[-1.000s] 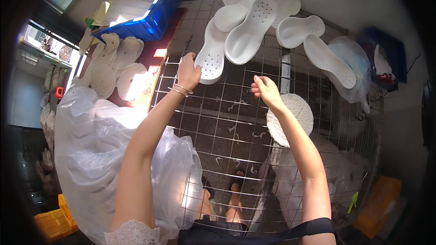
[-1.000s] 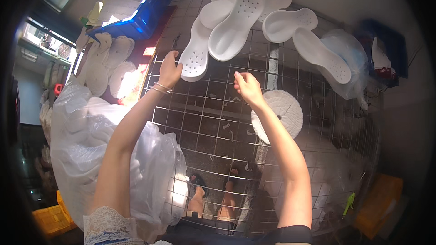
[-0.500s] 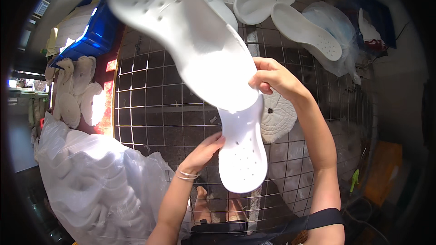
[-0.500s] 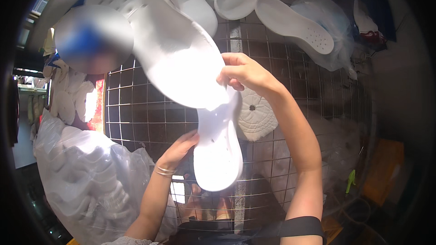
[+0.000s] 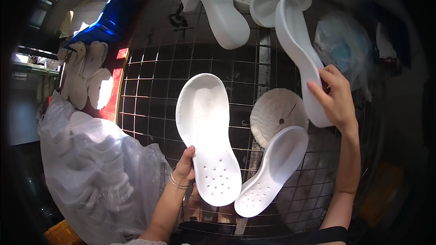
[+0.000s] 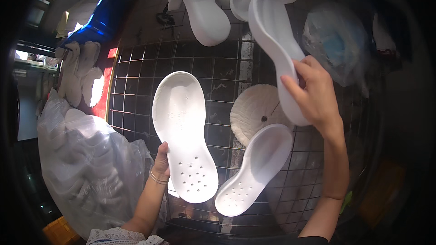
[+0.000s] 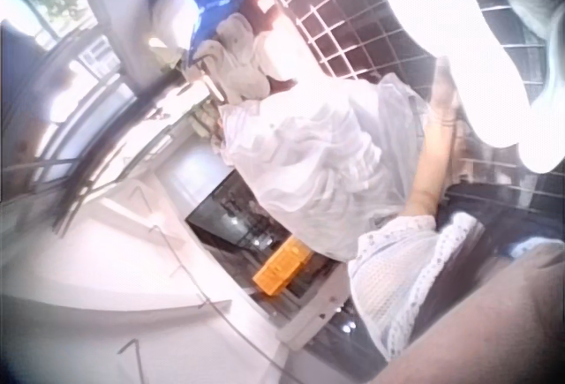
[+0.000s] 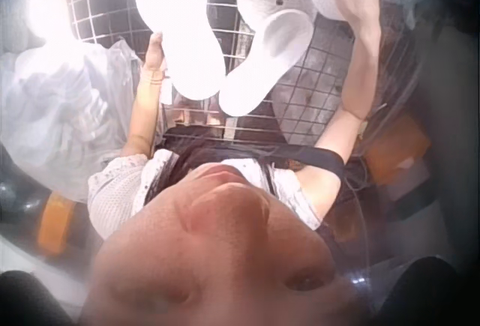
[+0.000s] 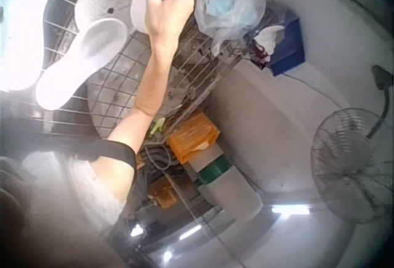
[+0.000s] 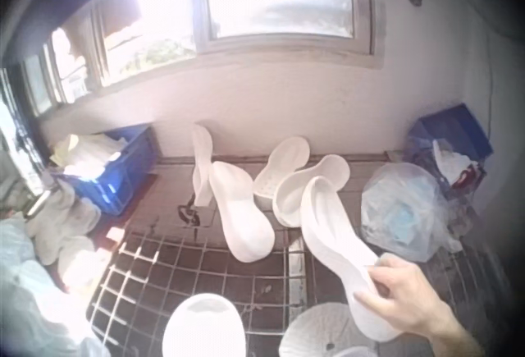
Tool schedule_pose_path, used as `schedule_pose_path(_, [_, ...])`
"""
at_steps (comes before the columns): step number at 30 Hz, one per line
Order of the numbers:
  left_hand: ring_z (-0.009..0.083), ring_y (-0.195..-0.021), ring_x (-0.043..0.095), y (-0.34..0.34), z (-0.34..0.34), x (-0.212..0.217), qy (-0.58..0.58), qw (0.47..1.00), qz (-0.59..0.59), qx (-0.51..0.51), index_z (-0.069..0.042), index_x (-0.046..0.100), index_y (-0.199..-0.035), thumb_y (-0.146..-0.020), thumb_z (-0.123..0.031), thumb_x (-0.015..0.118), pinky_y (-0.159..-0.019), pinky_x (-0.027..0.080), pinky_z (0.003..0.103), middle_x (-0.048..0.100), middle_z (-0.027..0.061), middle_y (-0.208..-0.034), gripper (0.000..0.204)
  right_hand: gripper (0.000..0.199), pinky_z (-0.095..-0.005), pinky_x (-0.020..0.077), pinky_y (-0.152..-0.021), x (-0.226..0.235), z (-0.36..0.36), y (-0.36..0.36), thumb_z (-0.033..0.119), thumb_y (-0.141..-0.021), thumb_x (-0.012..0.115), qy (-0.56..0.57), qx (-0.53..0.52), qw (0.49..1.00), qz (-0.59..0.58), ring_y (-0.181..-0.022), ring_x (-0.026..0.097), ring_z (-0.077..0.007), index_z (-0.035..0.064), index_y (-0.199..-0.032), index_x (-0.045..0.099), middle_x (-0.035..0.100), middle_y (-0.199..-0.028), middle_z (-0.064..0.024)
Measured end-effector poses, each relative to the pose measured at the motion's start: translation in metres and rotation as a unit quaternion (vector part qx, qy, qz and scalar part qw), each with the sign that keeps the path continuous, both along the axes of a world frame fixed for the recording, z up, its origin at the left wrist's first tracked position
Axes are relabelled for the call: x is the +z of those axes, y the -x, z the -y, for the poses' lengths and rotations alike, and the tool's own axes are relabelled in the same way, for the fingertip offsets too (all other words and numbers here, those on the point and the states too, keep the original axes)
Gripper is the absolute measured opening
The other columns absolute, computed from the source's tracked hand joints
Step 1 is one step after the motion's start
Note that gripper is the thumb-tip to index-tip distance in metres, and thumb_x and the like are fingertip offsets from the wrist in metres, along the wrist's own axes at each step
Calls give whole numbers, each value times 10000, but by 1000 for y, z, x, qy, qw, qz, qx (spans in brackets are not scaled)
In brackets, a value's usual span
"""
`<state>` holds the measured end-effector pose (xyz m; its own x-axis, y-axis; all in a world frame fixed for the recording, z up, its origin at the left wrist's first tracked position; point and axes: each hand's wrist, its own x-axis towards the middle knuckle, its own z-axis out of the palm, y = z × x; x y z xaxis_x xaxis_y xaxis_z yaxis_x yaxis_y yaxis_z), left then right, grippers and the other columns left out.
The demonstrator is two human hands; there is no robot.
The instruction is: The person picks up white slipper soles from a pile on a wire rack, places them into a plastic bag, and stacks them. They repeatedly pick, align, and place the soles into the bag, occasionally adjusting the pile and the bag.
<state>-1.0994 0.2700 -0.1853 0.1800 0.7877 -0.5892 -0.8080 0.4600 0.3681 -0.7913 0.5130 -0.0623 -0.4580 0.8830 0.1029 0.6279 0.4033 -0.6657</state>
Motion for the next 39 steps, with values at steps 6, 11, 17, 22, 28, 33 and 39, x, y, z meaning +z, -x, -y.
schedule_pose_path(6, [308,-1180,558,20,44,-36,-90,983,154,29,7,154,-1464,-663,-731,697,-1009,474,444,371,198,-1436,1217,492,-379,529,-733,-14,-23,158,385,-853,682,-90,19,994,-64,-808,666,-304,-67,-1045,662,651,-918,-219])
schedule_pose_path(11, [309,-1173,562,29,98,-30,-8,984,166,68,4,138,-1462,-679,-719,690,-1009,474,444,370,202,-1431,1200,1178,-541,354,-1024,-108,-131,247,521,-587,809,37,-97,975,197,-1328,354,-464,54,-1492,217,265,-1448,-370])
schedule_pose_path(17, [311,-1165,566,38,120,-33,20,987,131,89,1,118,-1459,-699,-705,682,-1010,474,444,369,208,-1424,1181,916,-401,462,-951,-41,-76,175,629,-725,702,416,191,880,-128,-1075,608,-335,-81,-1279,538,611,-1164,-259])
schedule_pose_path(22, [312,-1158,569,41,126,-33,36,987,132,88,-3,102,-1457,-715,-693,676,-1010,474,444,368,212,-1419,1164,547,-414,492,-918,-93,-150,216,271,-791,720,-205,9,978,27,-1108,599,-371,-84,-1187,590,610,-1161,-265])
schedule_pose_path(28, [314,-1149,573,44,135,-33,66,987,118,91,-6,83,-1454,-735,-679,668,-1010,475,444,367,218,-1412,1145,461,-429,500,-876,-172,-229,233,90,-770,695,-296,-64,886,350,-1023,609,-343,-54,-1186,556,599,-1102,-190])
schedule_pose_path(33, [315,-1142,577,58,158,19,40,997,-10,70,-9,67,-1452,-751,-667,661,-1010,475,444,365,223,-1406,1130,548,-354,490,-766,-73,-47,190,9,-768,716,-114,177,971,-111,-896,579,-252,107,-1290,581,585,-1044,-127])
schedule_pose_path(39, [357,-1204,513,59,192,97,87,812,-573,-72,-16,-12,-1436,-727,-357,800,-1021,435,426,398,266,-1343,1130,657,-423,461,-807,-39,336,120,22,-657,699,190,315,910,-192,-932,534,-356,-21,-1276,485,546,-1007,-160])
